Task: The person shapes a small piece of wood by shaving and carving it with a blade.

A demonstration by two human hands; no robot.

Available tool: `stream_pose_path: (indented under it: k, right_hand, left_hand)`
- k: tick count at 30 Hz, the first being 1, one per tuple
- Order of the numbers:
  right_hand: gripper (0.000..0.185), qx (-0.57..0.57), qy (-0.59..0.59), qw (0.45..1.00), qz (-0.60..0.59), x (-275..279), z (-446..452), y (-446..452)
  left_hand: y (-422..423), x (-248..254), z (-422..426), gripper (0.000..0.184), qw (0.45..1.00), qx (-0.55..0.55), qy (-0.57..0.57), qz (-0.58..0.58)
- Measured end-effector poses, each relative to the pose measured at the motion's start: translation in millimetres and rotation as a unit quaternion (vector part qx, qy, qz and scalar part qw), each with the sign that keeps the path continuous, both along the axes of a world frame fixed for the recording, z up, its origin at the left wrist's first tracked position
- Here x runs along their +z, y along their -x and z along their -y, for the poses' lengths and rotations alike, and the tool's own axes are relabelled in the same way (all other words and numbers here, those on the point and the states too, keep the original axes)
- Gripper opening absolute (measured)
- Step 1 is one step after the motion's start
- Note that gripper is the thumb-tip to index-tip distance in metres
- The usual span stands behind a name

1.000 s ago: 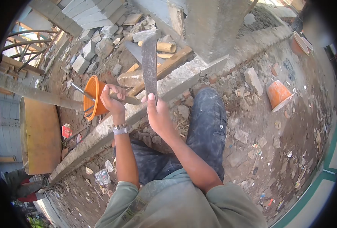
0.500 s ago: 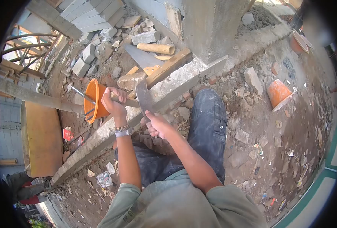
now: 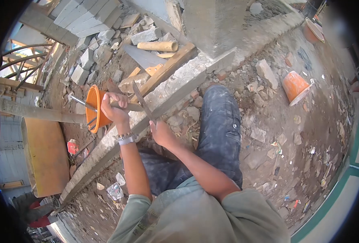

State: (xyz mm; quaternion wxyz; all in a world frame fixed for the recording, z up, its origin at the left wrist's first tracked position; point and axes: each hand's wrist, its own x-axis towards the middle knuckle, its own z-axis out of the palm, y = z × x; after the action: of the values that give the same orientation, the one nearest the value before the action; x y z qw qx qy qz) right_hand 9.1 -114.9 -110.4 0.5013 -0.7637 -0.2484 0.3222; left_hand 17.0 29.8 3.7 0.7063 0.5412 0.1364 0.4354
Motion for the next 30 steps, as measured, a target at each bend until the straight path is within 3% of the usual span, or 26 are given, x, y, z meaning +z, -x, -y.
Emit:
stream_pose_path:
  k: [1,4,7,10,14,15,18,21,22,24,25,28,30]
  right_hand:
    - [0.049,-0.006,0.034,0.998,0.057,2,-1,-2]
    - [0.054,0.024,0.005,0.965,-0.263,48,18,-24]
    - [0.051,-0.014,-0.116,0.837,-0.534,54,24,-40]
    - [0.051,-0.084,-0.189,0.940,-0.271,97,28,-37]
    - [0.048,-0.226,-0.330,0.916,-0.037,122,13,-27]
    - [0.044,-0.261,-0.325,0.909,0.014,111,7,-18]
    - [0.037,-0.127,-0.117,0.979,0.109,21,-7,9]
    - [0.034,0.003,0.063,0.998,0.019,-8,-5,8]
    - [0.034,-0.004,0.030,0.993,-0.116,9,-2,-3]
    - [0.036,-0.004,-0.025,0.920,-0.391,37,11,-16]
    - [0.048,0.000,-0.093,0.863,-0.496,36,16,-25]
    - [0.055,-0.051,-0.145,0.894,-0.422,61,25,-36]
    - [0.059,-0.114,-0.197,0.934,-0.275,91,26,-37]
  left_hand:
    - [-1,0,-1,0.037,1.000,-0.001,-0.001,0.011]
    - [3,0,4,0.037,1.000,0.006,0.008,0.003]
    - [-1,2,3,0.037,1.000,0.002,-0.019,0.009]
    - [1,2,4,0.038,1.000,-0.004,-0.015,0.007]
    - [0,5,9,0.039,1.000,0.001,-0.009,0.005]
    - [1,4,6,0.039,1.000,-0.001,-0.017,0.006]
    - [3,3,5,0.036,0.999,-0.018,-0.030,-0.015]
    - [1,-2,2,0.038,1.000,0.001,-0.006,0.018]
    - [-4,0,1,0.038,1.000,-0.004,-0.009,0.024]
    - [3,-2,5,0.038,1.000,0.002,-0.005,0.020]
    - [3,-2,5,0.038,1.000,0.001,-0.004,0.018]
    - [3,-1,5,0.038,1.000,0.001,-0.012,0.014]
    - [4,0,4,0.037,1.000,-0.010,-0.024,0.000]
